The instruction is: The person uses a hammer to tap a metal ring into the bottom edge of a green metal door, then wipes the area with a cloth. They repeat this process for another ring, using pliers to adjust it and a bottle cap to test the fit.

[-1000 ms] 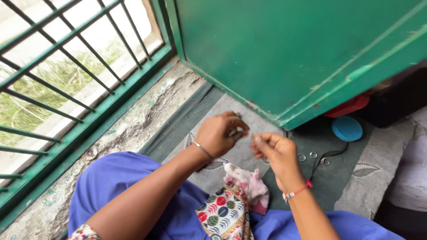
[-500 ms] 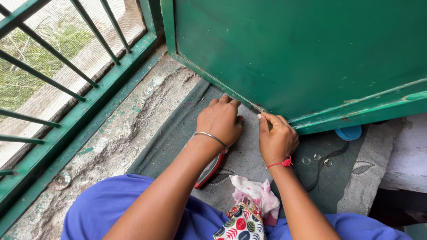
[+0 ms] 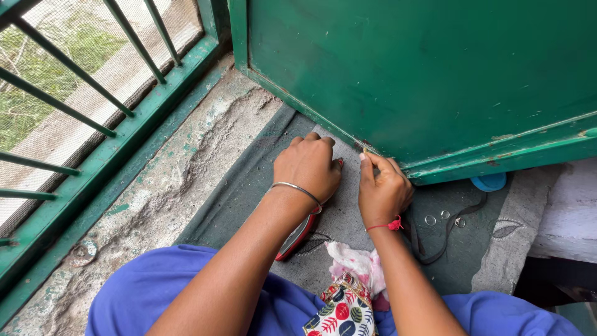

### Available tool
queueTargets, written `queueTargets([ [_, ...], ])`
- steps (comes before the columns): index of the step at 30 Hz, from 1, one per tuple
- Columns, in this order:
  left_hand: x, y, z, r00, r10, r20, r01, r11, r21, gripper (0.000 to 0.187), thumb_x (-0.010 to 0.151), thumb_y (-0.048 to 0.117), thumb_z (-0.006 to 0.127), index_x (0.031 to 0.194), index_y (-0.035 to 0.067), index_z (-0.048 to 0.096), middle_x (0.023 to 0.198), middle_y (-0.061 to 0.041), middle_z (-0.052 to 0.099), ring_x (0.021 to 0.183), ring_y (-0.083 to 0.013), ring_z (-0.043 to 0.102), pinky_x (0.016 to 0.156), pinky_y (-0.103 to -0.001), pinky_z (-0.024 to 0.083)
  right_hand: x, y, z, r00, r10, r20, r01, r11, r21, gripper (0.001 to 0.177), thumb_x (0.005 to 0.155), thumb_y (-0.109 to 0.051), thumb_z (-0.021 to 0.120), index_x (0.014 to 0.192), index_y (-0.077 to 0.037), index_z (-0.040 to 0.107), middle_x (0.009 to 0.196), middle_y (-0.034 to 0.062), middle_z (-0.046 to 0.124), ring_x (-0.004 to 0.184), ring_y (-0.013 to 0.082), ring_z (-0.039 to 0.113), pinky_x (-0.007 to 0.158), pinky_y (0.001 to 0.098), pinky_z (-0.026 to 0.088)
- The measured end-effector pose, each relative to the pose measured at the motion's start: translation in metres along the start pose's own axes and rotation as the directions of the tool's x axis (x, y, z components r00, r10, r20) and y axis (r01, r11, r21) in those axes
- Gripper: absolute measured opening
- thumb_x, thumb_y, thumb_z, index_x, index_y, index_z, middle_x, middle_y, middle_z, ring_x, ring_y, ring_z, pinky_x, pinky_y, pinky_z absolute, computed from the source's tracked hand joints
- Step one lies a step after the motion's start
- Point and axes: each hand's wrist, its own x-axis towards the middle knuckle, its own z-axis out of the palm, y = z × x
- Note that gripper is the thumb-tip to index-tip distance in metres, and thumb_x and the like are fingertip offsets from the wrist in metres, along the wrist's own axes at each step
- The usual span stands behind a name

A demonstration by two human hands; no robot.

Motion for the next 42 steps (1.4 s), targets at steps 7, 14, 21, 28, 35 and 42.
queueTargets([
  [7,0.0,0.0,-0.001,0.999,-0.009,0.031,0.009,1.0,0.005,0.03,0.082,0.032,0.073,0.099,0.007,0.074,0.111,-0.015,0.07,0.108,-0.0369,0.064,0.087,-0.05,0.054,0.008,-0.003,0.002,1.0,-0.029,0.006,0.03,0.998,-0.049,0.015,0.094,-0.028,0.076,0.093,-0.014,0.081,0.094,0.0065,0.076,0.079,0.0305,0.072,0.067,0.0401,0.054],
  [14,0.0,-0.003,0.0,1.0,-0.01,0.01,0.01,1.0,0.008,0.03,0.083,0.032,0.073,0.099,0.006,0.074,0.112,-0.015,0.07,0.108,-0.0367,0.064,0.089,-0.048,0.054,0.002,-0.002,-0.005,1.0,0.018,-0.017,-0.019,0.996,-0.085,0.017,0.094,-0.03,0.076,0.091,-0.014,0.08,0.092,0.0056,0.076,0.079,0.0308,0.071,0.067,0.0413,0.053],
  [21,-0.001,-0.001,-0.005,1.0,-0.007,0.012,0.007,1.0,0.007,0.032,0.082,0.033,0.074,0.1,0.006,0.074,0.113,-0.015,0.07,0.109,-0.0367,0.064,0.089,-0.048,0.054,0.011,-0.005,0.002,0.999,-0.031,0.014,0.032,0.998,-0.062,0.016,0.094,-0.03,0.075,0.09,-0.015,0.081,0.095,0.0053,0.077,0.079,0.0306,0.072,0.068,0.0409,0.054],
  [28,0.0,-0.005,-0.005,1.0,-0.016,-0.002,0.016,1.0,0.016,0.03,0.082,0.028,0.072,0.102,0.006,0.074,0.115,-0.015,0.07,0.11,-0.0378,0.063,0.088,-0.049,0.054,-0.001,0.014,-0.014,0.996,0.09,-0.015,-0.091,0.985,-0.146,0.02,0.092,-0.032,0.077,0.089,-0.013,0.081,0.094,0.0077,0.077,0.08,0.0317,0.072,0.068,0.0415,0.054],
  [35,0.001,-0.001,-0.003,1.0,-0.005,0.008,0.005,1.0,0.02,0.03,0.082,0.031,0.072,0.097,0.005,0.075,0.113,-0.015,0.07,0.11,-0.0367,0.064,0.088,-0.049,0.054,0.002,0.01,-0.006,0.997,0.031,0.069,-0.03,0.999,-0.014,0.021,0.092,-0.033,0.077,0.089,-0.012,0.081,0.087,0.0105,0.076,0.077,0.0305,0.073,0.07,0.0397,0.054],
  [42,0.0,-0.005,-0.004,0.999,-0.025,0.02,0.024,0.999,0.029,0.031,0.082,0.032,0.073,0.097,0.006,0.075,0.113,-0.016,0.07,0.11,-0.0372,0.064,0.089,-0.049,0.054,0.007,0.004,0.012,0.999,0.026,0.029,-0.027,0.999,0.036,0.02,0.093,-0.03,0.075,0.088,-0.011,0.08,0.085,0.0113,0.075,0.075,0.031,0.073,0.069,0.0404,0.054],
])
